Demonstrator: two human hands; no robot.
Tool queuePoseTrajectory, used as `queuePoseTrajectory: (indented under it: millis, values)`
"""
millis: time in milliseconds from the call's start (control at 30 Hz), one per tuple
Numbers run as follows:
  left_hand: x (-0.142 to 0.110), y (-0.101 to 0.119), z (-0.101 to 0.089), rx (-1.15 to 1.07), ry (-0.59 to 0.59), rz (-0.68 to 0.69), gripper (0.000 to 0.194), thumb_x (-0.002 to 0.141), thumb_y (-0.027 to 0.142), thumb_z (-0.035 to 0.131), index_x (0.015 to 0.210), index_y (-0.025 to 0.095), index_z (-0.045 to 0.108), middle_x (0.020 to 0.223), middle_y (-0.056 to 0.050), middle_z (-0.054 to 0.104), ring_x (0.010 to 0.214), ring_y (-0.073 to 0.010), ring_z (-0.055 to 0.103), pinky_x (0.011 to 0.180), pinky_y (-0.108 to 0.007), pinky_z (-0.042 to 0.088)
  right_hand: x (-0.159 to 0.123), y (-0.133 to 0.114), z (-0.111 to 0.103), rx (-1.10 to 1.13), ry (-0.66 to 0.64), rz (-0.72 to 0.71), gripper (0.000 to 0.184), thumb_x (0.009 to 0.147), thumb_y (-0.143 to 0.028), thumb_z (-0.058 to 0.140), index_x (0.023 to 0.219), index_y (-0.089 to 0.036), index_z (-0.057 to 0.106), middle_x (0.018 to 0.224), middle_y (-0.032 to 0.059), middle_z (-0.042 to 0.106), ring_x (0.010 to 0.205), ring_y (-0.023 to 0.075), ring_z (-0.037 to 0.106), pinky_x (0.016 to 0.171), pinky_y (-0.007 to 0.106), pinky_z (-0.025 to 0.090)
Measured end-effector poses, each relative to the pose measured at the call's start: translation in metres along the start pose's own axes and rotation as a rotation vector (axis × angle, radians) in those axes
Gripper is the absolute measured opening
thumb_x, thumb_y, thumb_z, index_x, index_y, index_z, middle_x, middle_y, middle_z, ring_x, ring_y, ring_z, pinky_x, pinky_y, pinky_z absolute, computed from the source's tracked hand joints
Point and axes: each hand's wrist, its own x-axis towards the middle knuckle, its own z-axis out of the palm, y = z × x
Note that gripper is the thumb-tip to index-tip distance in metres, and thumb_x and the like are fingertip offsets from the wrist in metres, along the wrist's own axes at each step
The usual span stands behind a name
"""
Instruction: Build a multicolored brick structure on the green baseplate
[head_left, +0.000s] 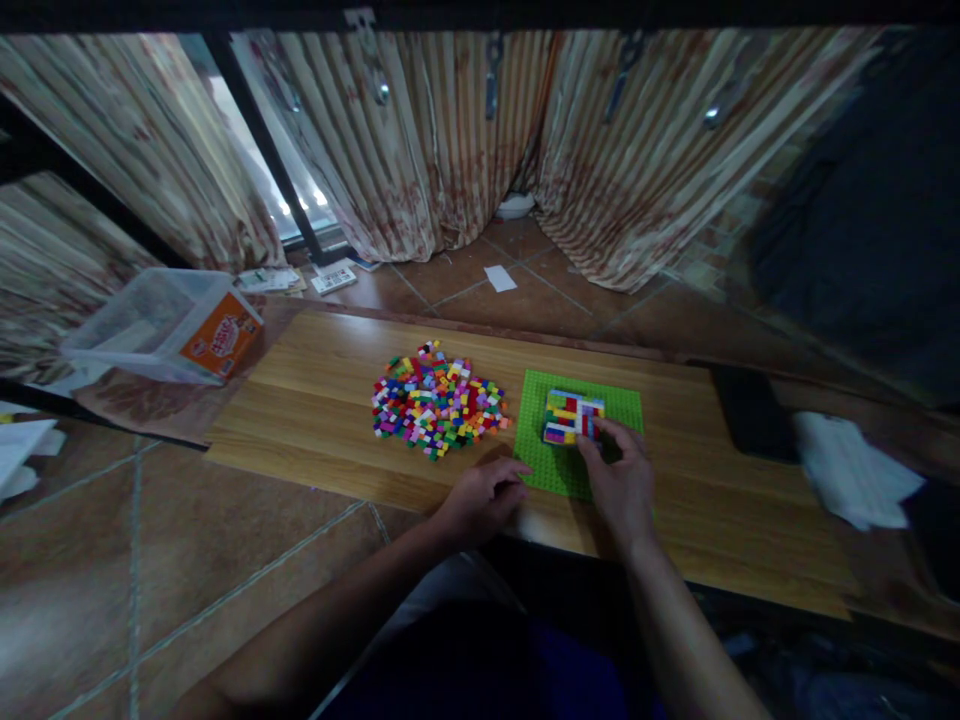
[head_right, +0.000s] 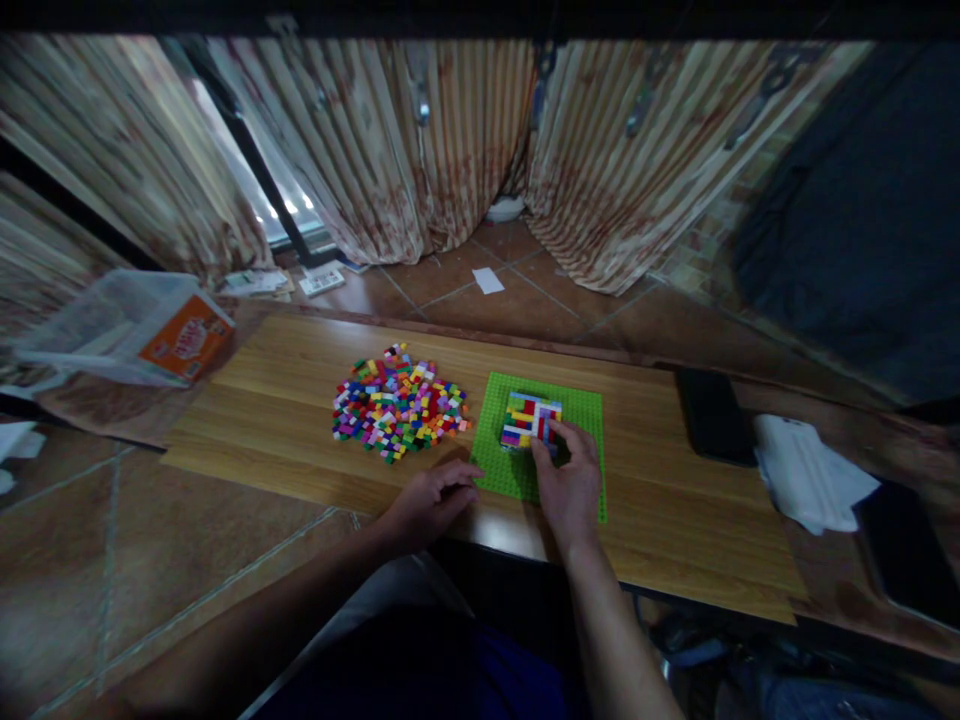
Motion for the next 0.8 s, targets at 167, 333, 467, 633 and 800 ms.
queuePoseTrajectory:
  millis: [167,333,467,633,800]
  values:
    - [-0.007,-0.004,0.0,-0.051,0.023,-0.015,0.025,0.086,0.02,0.053,0.107,0.016,0.065,0.087,-0.004,0.072,0.077,-0.0151,0.065,0.072,-0.025,0.05,-0.01,-0.02,0.0,-0.056,0.088,-0.174,0.024,0.088,-0.034,0.058,0.103,-0.019,0.069,0.107,0.01,0.067,0.104,0.022,0.06,0.094,0.042,0.047]
    - [-0.012,-0.006,-0.005,-0.083,0.071,0.06,0.021,0.086,0.018,0.055,0.104,0.015,0.066,0.095,-0.006,0.07,0.087,-0.0162,0.065,0.08,-0.027,0.05,-0.026,-0.047,0.021,-0.039,-0.125,-0.329,0.023,0.093,-0.027,0.05,0.104,-0.021,0.068,0.101,0.0079,0.068,0.097,0.02,0.063,0.087,0.037,0.051]
    - [-0.014,-0.005,-0.013,-0.096,0.047,0.114,0.017,0.088,0.017,0.052,0.095,0.014,0.067,0.092,-0.007,0.069,0.087,-0.0161,0.063,0.08,-0.026,0.049,-0.026,-0.059,0.049,-0.133,-0.267,-0.3,0.029,0.094,-0.027,0.044,0.112,-0.018,0.065,0.1,0.0101,0.067,0.093,0.0226,0.062,0.082,0.039,0.051]
    - [-0.013,-0.006,-0.018,-0.087,0.052,0.099,0.018,0.087,0.013,0.049,0.092,0.015,0.066,0.093,-0.006,0.068,0.087,-0.0162,0.062,0.08,-0.026,0.049,-0.014,-0.059,0.074,-0.208,-0.311,-0.252,0.03,0.092,-0.025,0.043,0.11,-0.018,0.066,0.095,0.0106,0.065,0.087,0.024,0.059,0.079,0.038,0.048]
    - [-0.011,-0.008,-0.018,-0.066,0.055,0.072,0.015,0.085,0.012,0.05,0.088,0.016,0.064,0.095,-0.006,0.068,0.088,-0.0168,0.062,0.081,-0.028,0.049,-0.011,-0.053,0.08,-0.19,-0.325,-0.262,0.023,0.09,-0.022,0.044,0.094,-0.021,0.067,0.088,0.007,0.063,0.081,0.0211,0.056,0.075,0.034,0.046]
